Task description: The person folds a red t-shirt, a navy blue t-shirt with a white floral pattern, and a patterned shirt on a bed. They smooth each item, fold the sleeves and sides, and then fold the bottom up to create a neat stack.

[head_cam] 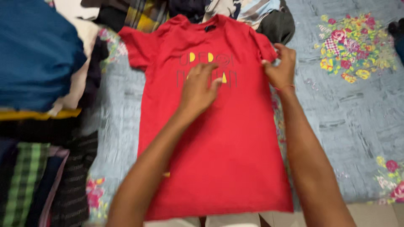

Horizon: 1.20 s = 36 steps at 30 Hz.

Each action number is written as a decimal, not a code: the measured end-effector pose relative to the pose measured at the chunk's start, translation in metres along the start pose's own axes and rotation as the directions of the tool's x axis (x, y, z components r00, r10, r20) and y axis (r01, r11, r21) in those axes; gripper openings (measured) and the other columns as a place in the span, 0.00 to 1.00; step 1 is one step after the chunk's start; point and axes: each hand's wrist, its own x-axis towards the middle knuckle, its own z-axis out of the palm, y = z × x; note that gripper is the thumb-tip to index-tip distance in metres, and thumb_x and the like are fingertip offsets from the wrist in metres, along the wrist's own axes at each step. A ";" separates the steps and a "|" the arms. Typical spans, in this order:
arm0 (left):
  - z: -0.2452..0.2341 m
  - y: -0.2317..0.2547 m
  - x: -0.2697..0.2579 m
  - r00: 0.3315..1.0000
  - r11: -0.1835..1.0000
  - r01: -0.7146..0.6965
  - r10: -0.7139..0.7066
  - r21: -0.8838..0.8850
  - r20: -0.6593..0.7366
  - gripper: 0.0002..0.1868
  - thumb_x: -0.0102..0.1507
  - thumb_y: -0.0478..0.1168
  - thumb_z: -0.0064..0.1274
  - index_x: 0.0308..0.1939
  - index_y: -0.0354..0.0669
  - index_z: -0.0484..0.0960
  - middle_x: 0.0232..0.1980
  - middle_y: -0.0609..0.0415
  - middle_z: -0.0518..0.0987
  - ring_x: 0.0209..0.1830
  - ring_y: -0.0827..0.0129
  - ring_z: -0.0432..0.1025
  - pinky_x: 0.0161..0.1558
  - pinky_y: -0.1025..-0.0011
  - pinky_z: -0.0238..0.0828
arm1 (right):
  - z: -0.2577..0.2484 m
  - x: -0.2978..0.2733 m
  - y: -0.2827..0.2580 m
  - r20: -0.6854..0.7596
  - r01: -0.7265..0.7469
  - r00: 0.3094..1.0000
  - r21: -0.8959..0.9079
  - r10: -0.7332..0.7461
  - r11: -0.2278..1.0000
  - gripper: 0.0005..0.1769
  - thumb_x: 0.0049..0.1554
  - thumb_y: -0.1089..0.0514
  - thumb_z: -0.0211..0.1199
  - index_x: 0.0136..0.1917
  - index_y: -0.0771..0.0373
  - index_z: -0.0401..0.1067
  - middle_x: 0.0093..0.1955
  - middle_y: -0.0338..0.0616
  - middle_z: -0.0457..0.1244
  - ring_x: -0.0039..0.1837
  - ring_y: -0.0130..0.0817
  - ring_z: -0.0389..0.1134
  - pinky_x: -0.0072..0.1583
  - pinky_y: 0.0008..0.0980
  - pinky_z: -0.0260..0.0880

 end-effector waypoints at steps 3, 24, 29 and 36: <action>0.065 -0.003 0.030 0.996 0.996 0.093 -0.093 0.008 -0.010 0.26 0.63 0.44 0.58 0.63 0.38 0.75 0.66 0.37 0.70 0.68 0.43 0.64 0.64 0.49 0.62 | 0.040 0.001 0.037 -0.116 -0.027 0.993 -0.187 0.005 0.982 0.25 0.47 0.62 0.76 0.58 0.67 0.74 0.49 0.53 0.64 0.52 0.52 0.66 0.56 0.40 0.68; 0.098 -0.010 0.017 0.984 0.958 -0.024 -0.028 0.285 0.178 0.30 0.61 0.47 0.57 0.65 0.39 0.74 0.73 0.37 0.64 0.77 0.44 0.53 0.71 0.44 0.49 | 0.002 0.017 0.053 0.180 -0.427 0.890 0.650 0.418 0.628 0.42 0.57 0.66 0.67 0.79 0.56 0.52 0.69 0.28 0.57 0.67 0.17 0.62 0.64 0.26 0.71; 0.099 -0.012 0.017 0.983 0.960 -0.019 -0.033 0.280 0.179 0.29 0.61 0.47 0.56 0.65 0.39 0.74 0.73 0.37 0.64 0.77 0.44 0.53 0.70 0.45 0.49 | -0.011 0.018 0.036 0.411 -0.670 0.729 0.265 0.547 0.694 0.60 0.48 0.76 0.64 0.87 0.52 0.41 0.68 0.49 0.59 0.57 0.35 0.56 0.56 0.34 0.66; 0.098 -0.001 0.013 0.959 0.933 -0.098 -0.004 0.346 0.284 0.33 0.63 0.53 0.53 0.69 0.43 0.71 0.77 0.35 0.58 0.79 0.42 0.48 0.72 0.41 0.44 | -0.007 0.025 0.037 -0.142 0.176 0.968 -0.201 -0.206 0.964 0.47 0.55 0.80 0.72 0.78 0.56 0.53 0.68 0.57 0.63 0.71 0.44 0.68 0.69 0.38 0.70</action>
